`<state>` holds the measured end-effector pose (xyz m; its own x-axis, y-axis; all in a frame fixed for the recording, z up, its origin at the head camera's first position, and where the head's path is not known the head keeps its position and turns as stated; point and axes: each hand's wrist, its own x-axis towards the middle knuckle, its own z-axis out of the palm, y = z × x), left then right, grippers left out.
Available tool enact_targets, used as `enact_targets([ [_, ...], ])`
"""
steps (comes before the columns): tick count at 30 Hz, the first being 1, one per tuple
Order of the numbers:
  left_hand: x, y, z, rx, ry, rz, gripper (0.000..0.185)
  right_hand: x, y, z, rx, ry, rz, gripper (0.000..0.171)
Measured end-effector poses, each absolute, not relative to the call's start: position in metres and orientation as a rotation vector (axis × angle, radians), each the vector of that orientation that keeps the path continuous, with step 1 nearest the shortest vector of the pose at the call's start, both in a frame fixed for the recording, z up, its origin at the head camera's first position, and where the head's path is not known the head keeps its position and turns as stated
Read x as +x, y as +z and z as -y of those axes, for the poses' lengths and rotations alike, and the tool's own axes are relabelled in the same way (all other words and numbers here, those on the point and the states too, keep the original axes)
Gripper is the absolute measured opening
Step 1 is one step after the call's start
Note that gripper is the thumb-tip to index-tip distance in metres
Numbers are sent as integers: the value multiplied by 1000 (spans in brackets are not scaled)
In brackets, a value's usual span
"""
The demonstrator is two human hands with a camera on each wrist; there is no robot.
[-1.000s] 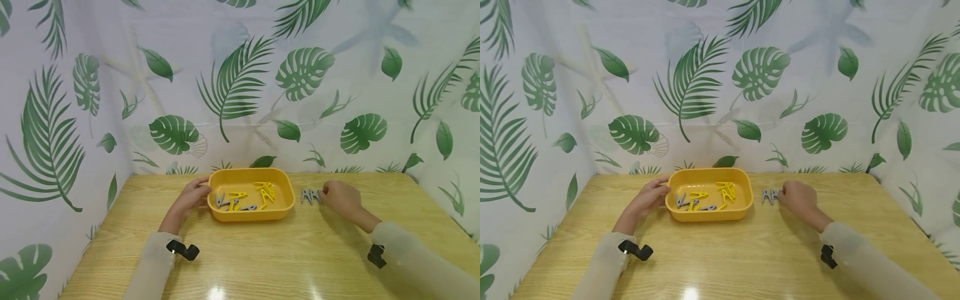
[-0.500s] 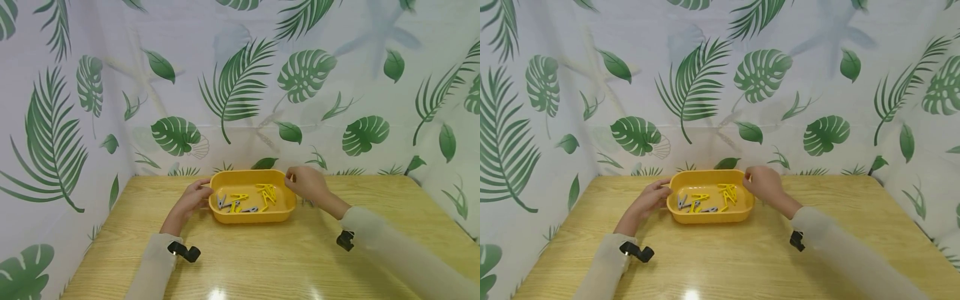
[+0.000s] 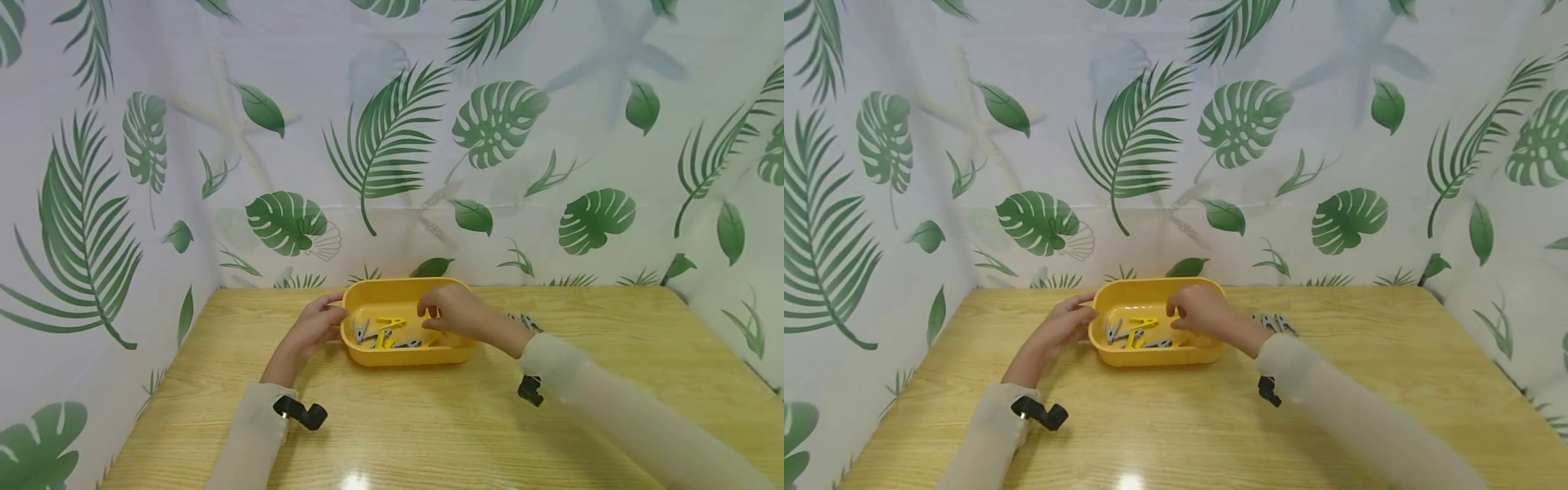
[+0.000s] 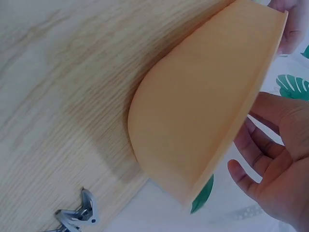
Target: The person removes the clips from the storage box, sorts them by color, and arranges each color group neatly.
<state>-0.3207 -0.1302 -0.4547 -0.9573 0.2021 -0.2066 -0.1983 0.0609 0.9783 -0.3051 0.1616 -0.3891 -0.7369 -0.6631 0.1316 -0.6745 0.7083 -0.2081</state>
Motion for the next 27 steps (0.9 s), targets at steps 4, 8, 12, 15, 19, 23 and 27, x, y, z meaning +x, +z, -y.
enact_targets([
  [4, -320, -455, 131, 14, 1970, -2057, 55, -306, -394, -157, 1124, 374, 2933, 14],
  [8, -321, -455, 131, 19, 1969, -2057, 56, -308, -400, -152, 1125, 388, 2977, 14],
  [12, -321, -456, 131, 22, 1973, -2063, 56, -309, -407, -147, 1159, 389, 2999, 15],
  [15, -320, -456, 130, 18, 1975, -2062, 55, -308, -409, -142, 1172, 358, 3023, 15],
  [19, -320, -457, 130, 10, 1975, -2060, 54, -307, -409, -134, 1146, 339, 3073, 14],
  [23, -320, -457, 130, 15, 1973, -2061, 54, -309, -407, -126, 1091, 349, 3121, 16],
  [27, -320, -456, 130, 24, 1973, -2056, 55, -313, -408, -121, 1049, 343, 3150, 17],
])
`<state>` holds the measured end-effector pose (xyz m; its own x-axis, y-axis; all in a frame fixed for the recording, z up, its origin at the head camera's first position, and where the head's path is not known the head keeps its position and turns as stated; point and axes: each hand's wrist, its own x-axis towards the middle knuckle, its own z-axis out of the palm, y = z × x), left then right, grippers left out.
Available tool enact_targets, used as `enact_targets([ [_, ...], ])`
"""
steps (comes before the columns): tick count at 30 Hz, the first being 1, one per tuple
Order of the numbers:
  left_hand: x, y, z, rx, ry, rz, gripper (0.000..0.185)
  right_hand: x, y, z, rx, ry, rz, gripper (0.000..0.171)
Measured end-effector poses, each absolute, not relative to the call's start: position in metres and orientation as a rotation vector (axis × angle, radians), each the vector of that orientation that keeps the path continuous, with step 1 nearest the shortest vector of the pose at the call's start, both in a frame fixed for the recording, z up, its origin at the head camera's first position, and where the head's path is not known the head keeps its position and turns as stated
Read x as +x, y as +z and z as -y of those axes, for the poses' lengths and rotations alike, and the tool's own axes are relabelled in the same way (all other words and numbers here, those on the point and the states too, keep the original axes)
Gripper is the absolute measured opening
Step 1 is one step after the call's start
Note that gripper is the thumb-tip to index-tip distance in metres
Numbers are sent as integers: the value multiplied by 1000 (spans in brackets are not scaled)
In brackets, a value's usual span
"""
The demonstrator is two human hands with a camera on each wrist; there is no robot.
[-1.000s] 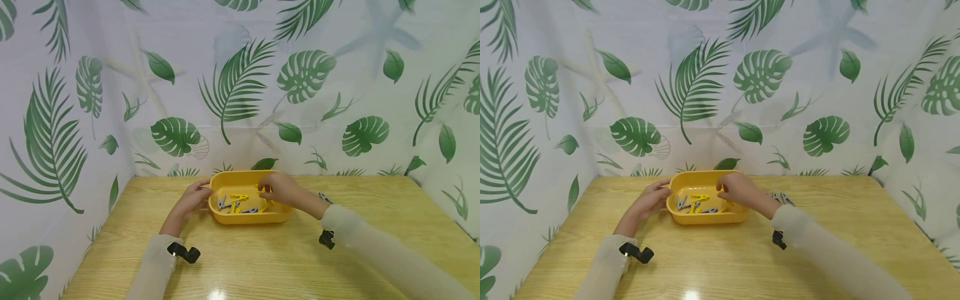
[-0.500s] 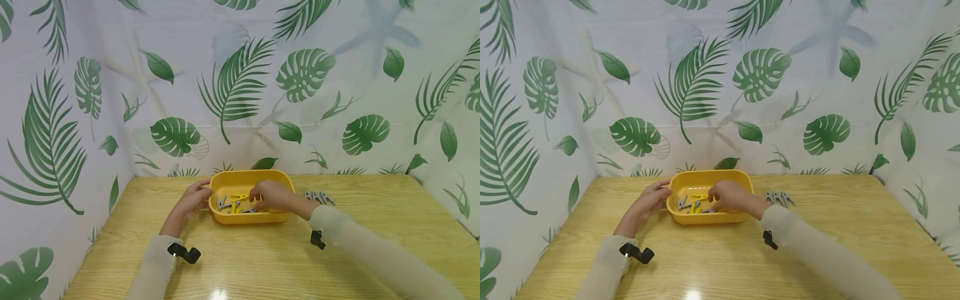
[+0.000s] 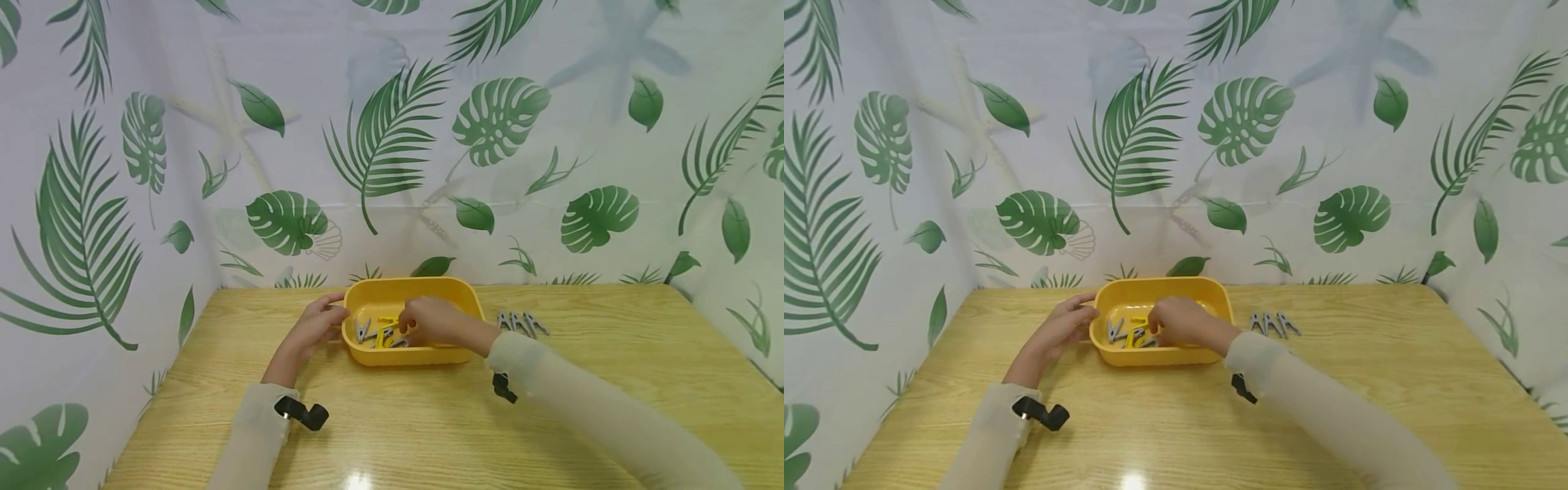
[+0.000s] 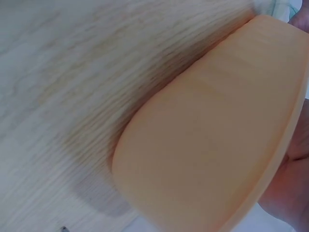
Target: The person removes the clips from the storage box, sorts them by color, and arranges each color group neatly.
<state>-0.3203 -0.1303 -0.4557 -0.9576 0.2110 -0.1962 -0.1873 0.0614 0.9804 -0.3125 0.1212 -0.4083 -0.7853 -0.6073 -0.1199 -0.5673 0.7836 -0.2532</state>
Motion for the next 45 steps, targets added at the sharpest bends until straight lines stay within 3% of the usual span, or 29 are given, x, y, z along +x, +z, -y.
enact_targets([
  [14, -319, -455, 127, 9, 1964, -2055, 53, -312, -415, -121, -1040, -247, -2764, 16],
  [26, -319, -454, 129, 24, 1979, -2040, 56, -313, -398, -144, -1051, -381, -2798, 10],
  [37, -320, -456, 128, 9, 1978, -2045, 54, -300, -384, -196, -1030, -598, -2967, 8],
  [45, -318, -455, 129, 22, 1976, -2048, 55, -284, -368, -254, -796, -617, -3080, 10],
])
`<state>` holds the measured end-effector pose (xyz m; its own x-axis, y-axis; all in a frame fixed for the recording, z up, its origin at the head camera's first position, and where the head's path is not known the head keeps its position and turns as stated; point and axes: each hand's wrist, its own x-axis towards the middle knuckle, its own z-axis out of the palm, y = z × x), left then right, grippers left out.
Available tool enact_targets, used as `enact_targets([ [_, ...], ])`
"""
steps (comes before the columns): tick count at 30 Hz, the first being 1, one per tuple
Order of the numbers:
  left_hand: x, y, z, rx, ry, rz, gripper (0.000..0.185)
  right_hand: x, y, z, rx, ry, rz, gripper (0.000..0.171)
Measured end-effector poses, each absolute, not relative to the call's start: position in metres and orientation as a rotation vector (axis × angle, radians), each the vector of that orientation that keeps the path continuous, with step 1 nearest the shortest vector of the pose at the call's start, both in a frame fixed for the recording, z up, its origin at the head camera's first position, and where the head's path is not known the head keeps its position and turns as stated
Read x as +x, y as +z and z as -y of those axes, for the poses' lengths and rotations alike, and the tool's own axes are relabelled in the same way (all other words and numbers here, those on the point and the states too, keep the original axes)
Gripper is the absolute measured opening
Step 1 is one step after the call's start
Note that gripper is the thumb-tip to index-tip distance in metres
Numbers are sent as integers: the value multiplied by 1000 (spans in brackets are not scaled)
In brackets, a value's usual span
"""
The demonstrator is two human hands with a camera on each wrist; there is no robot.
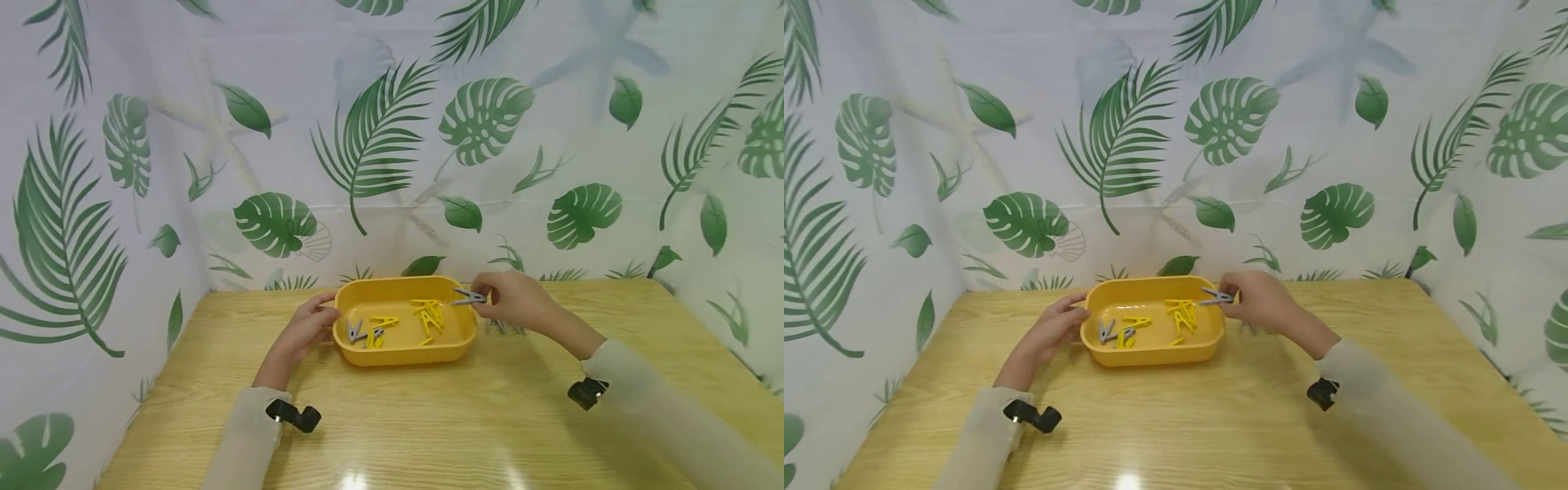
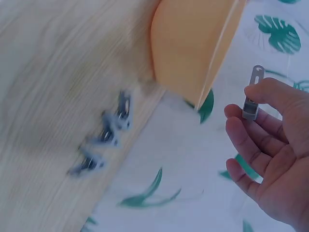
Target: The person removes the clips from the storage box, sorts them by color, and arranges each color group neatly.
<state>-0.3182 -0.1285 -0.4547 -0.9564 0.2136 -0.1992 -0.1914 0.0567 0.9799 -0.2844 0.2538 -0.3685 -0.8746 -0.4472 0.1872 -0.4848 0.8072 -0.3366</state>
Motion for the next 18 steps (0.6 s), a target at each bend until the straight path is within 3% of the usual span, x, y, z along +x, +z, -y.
enact_targets([
  [9, -316, -452, 128, 30, 1971, -2050, 56, -264, -357, -325, 590, 391, 2936, 9],
  [18, -316, -453, 126, 6, 1952, -2055, 56, -251, -360, -366, 547, 310, 3025, 13],
])
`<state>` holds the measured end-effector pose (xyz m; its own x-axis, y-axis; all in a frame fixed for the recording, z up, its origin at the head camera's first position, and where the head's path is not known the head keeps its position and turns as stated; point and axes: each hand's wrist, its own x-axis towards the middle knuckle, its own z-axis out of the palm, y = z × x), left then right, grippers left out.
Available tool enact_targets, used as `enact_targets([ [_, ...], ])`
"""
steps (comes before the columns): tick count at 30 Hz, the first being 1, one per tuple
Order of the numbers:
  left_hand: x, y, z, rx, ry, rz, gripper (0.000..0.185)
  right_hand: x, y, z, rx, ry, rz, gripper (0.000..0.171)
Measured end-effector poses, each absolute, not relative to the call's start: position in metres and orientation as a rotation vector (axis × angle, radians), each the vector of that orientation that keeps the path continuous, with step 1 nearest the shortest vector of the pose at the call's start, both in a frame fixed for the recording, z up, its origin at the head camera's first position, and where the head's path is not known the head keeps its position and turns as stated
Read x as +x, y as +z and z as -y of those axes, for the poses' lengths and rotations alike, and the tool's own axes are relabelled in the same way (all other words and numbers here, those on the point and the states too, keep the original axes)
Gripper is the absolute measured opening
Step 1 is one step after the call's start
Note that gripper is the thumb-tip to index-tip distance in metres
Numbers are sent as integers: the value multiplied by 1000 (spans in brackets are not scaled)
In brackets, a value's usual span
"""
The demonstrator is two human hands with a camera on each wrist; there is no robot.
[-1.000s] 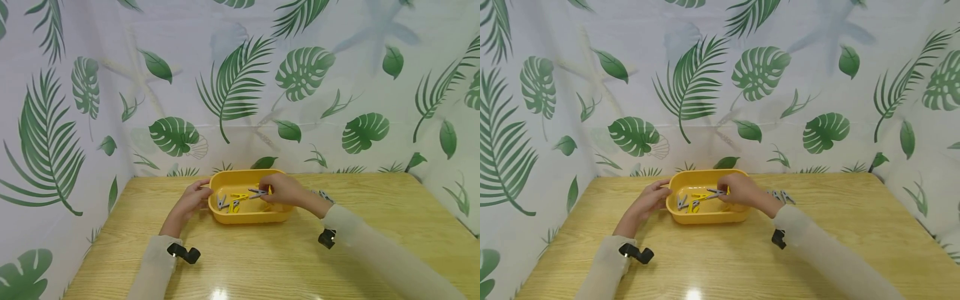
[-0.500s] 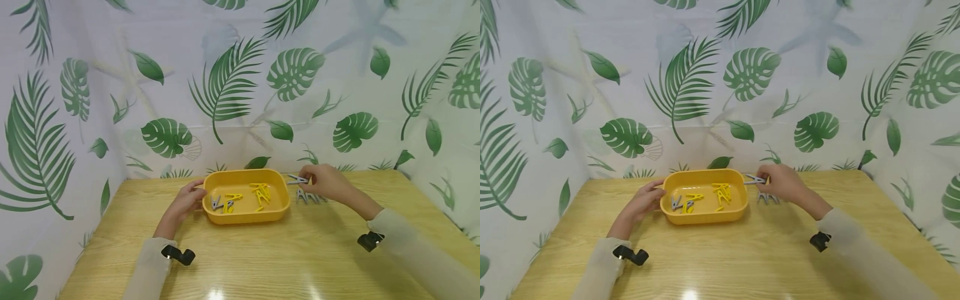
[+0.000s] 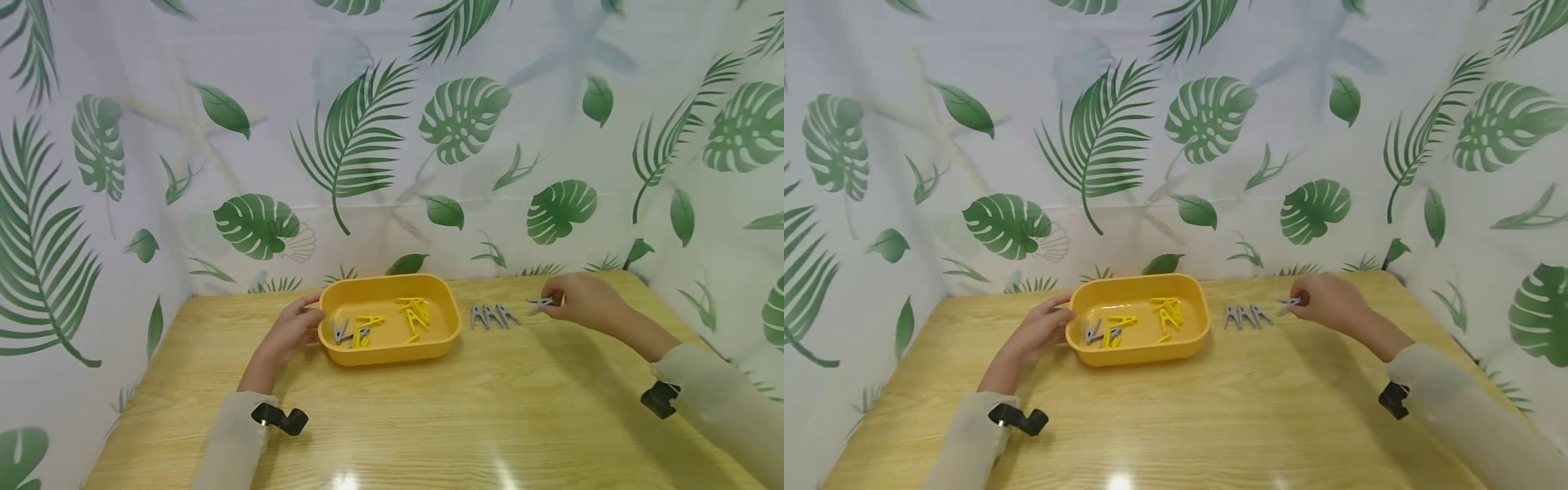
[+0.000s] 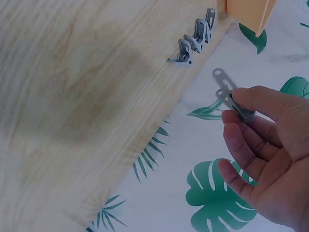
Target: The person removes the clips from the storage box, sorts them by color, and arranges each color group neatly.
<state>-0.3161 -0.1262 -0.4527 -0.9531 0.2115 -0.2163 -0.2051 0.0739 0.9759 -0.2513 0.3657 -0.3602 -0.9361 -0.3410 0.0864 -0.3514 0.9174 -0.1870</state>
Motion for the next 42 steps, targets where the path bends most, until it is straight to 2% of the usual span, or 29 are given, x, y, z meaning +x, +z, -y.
enact_targets([
  [5, -315, -453, 131, 7, 1954, -2061, 56, -257, -367, -370, 520, 416, 3026, 18],
  [9, -315, -452, 133, 5, 1954, -2054, 57, -262, -372, -368, 535, 411, 3024, 11],
  [14, -316, -452, 134, -9, 1941, -2069, 56, -268, -374, -360, 474, 325, 3144, 44],
  [19, -315, -453, 134, -12, 1940, -2067, 57, -279, -380, -353, 361, 317, 3269, 54],
  [28, -314, -455, 132, -5, 1946, -2055, 57, -304, -400, -351, 258, 432, 3266, 55],
  [42, -317, -455, 128, -9, 1941, -2045, 56, -312, -418, -349, 158, 521, 3151, 54],
])
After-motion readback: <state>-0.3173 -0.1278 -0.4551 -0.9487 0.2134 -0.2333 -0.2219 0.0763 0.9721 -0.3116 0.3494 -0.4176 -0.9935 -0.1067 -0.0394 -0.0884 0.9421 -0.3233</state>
